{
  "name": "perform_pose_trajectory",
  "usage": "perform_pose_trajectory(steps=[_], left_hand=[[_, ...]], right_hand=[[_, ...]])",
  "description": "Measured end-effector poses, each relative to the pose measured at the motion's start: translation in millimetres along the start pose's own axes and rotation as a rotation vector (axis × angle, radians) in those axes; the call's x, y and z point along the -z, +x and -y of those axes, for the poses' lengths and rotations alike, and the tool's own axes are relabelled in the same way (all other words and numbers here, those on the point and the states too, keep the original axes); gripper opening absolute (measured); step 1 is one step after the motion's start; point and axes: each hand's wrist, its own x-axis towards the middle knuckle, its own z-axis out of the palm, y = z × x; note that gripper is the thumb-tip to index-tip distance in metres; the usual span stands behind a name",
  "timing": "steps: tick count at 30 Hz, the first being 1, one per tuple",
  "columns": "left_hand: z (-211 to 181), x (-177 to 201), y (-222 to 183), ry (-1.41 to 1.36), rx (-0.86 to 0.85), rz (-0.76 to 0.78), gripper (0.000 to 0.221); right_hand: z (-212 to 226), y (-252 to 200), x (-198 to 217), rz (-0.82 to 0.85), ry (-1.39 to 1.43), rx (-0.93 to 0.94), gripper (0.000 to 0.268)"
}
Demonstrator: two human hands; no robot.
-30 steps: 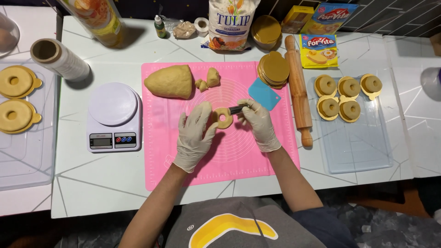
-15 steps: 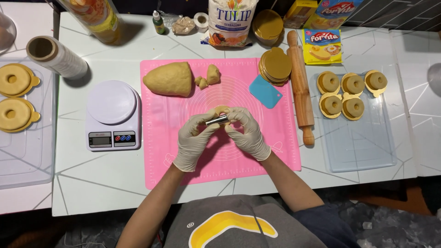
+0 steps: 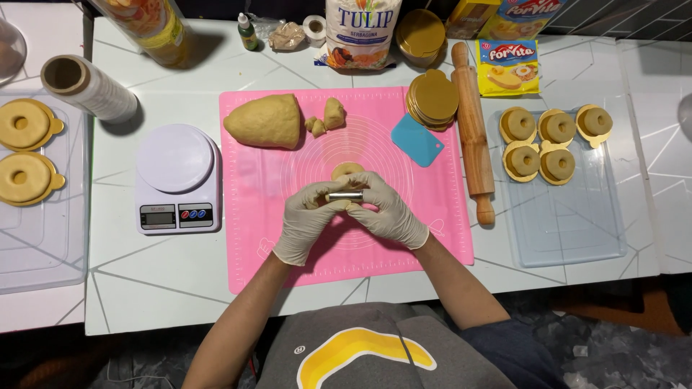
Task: Rolling out dough with a rolling pin and using a circular cutter to shape individual donuts on a silicone mat.
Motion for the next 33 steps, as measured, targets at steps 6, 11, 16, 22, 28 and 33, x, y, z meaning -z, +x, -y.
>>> perform_pose_trajectory(steps=[6, 11, 16, 22, 28, 33], left_hand=[[-43.5, -2.9, 3.7, -0.249, 0.304, 0.003, 0.049], [-12.4, 9.2, 6.0, -0.293, 0.369, -0.002, 0.039], [-45.7, 7.1, 6.9, -0.055, 0.163, -0.085, 0.043], [-2.7, 32.8, 35.7, 0.768, -0.387, -0.082, 0.025], [6.1, 43.2, 101.1, 1.432, -0.821, -0.126, 0.021], [82.9, 58.2, 150.9, 1.465, -0.890, 0.031, 0.049]], right_hand=[[-6.6, -1.7, 2.6, -0.280, 0.169, -0.189, 0.017], [-6.1, 8.5, 8.2, -0.377, 0.342, -0.491, 0.005], [35.4, 50.6, 26.7, -0.381, -0.194, -0.287, 0.004], [-53.4, 67.3, 71.4, -0.234, -0.901, 0.112, 0.010], [-50.9, 65.8, 75.0, -0.247, -0.997, 0.186, 0.016], [-24.6, 46.4, 82.7, -0.353, -0.967, 0.151, 0.018]])
